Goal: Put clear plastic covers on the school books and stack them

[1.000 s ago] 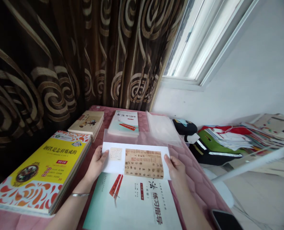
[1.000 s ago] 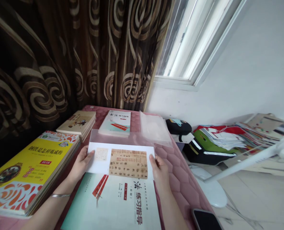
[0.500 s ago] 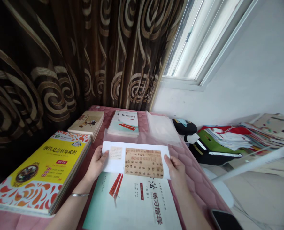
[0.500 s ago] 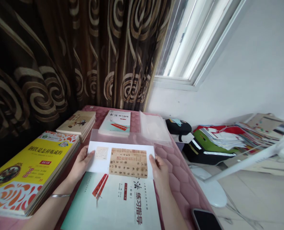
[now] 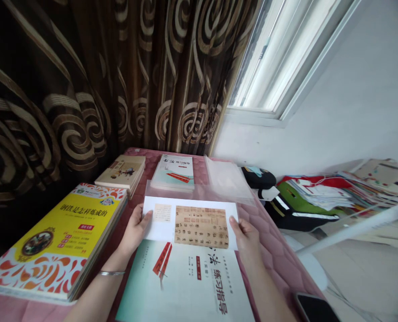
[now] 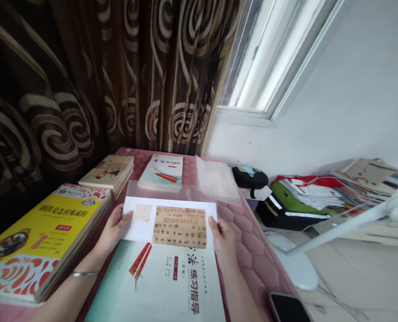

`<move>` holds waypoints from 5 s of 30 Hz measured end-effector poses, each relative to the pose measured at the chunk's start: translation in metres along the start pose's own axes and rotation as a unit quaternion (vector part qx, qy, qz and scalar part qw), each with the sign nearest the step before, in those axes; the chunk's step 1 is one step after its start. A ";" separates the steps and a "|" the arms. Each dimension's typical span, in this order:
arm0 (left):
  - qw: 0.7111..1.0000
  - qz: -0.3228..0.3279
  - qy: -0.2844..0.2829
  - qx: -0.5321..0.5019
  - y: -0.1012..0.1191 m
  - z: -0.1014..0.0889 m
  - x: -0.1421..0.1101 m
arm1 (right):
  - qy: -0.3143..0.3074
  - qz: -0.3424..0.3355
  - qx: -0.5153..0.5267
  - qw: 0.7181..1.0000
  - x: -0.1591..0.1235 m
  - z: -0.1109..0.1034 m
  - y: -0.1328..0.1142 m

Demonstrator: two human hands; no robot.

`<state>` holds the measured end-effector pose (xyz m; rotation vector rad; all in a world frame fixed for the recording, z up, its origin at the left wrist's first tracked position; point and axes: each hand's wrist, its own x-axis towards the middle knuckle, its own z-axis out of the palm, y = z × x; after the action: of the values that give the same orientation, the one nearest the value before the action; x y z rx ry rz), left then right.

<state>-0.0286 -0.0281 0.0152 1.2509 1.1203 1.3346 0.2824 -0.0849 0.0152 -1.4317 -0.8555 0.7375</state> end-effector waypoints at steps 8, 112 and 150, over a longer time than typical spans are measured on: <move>1.000 -0.007 -0.006 0.000 0.000 0.000 0.000 | -0.008 0.005 0.034 0.999 0.001 0.000 -0.001; 1.000 -0.007 -0.007 -0.028 -0.006 0.001 0.003 | -0.017 -0.018 0.052 0.998 -0.002 0.001 0.000; 0.999 0.007 -0.016 -0.028 -0.014 -0.001 0.005 | -0.016 -0.036 0.013 0.999 0.001 0.001 0.002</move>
<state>-0.0294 -0.0212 0.0017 1.2374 1.0475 1.3427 0.2824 -0.0832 0.0135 -1.3620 -0.9133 0.7162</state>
